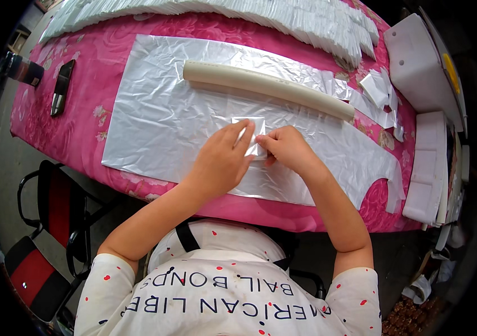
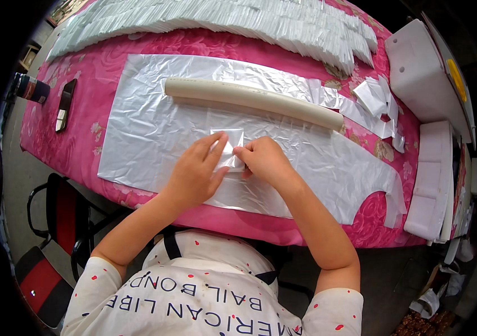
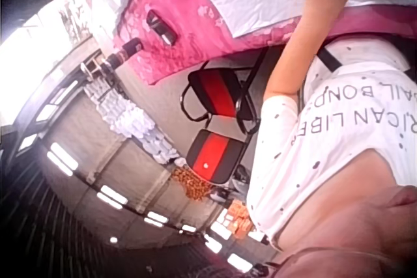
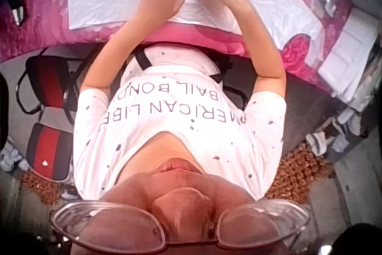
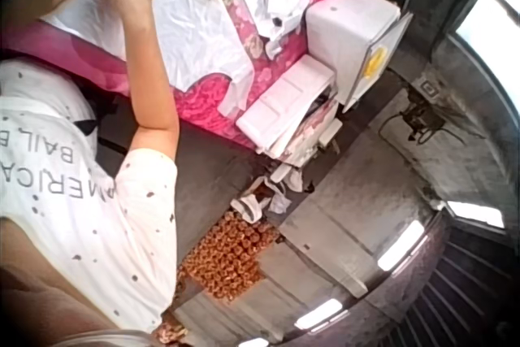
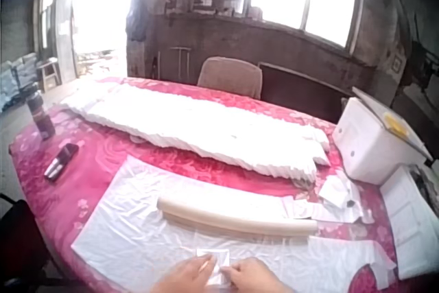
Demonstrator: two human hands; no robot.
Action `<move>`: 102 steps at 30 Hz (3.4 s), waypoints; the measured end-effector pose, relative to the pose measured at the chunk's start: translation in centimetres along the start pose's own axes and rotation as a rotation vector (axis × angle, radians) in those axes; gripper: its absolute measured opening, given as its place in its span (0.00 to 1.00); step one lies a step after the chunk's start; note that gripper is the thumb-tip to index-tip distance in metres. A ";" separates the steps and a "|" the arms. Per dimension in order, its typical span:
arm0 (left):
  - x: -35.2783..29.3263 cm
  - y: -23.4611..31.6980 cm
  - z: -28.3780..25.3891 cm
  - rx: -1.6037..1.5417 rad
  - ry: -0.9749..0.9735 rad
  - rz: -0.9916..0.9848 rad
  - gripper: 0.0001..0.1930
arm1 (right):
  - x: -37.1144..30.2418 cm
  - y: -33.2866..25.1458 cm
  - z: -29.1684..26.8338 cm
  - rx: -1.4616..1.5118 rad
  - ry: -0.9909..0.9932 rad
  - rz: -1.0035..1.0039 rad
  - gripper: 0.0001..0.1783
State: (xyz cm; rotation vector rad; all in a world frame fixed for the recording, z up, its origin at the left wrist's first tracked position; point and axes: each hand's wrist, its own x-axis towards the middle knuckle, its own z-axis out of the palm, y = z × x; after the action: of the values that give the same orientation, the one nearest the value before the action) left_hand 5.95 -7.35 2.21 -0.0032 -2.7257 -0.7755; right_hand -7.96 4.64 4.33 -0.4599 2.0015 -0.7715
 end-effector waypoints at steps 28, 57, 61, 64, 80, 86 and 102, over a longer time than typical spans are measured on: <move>-1.6 0.7 1.8 -0.028 0.174 -0.095 0.51 | -2.5 0.8 1.3 -0.591 0.500 -0.707 0.19; 0.6 4.8 -5.3 -0.440 -0.169 -0.206 0.18 | -6.0 6.8 -3.1 0.003 0.490 -0.828 0.06; 9.6 6.0 -2.5 -0.489 -0.184 -0.004 0.21 | -3.7 11.9 -14.1 0.699 0.734 -0.424 0.08; 16.4 6.1 1.4 -0.646 -0.267 -0.149 0.22 | -1.9 12.9 -22.0 0.718 0.917 -0.466 0.11; 28.4 11.0 12.1 -1.086 -0.546 -0.803 0.30 | 3.6 20.5 -38.0 -0.037 0.833 0.219 0.26; 28.9 10.0 12.7 -1.265 -0.448 -0.847 0.30 | 0.4 17.9 -37.3 0.693 0.792 -0.178 0.20; 31.0 10.9 14.1 -1.636 -0.226 -0.992 0.26 | 9.0 16.0 -37.7 -0.124 0.929 0.145 0.29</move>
State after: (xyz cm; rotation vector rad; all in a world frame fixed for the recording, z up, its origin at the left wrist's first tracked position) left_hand -26.71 6.66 5.49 0.9133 -1.2573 -3.0024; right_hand -45.18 23.84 2.49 0.0101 2.9113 -0.8547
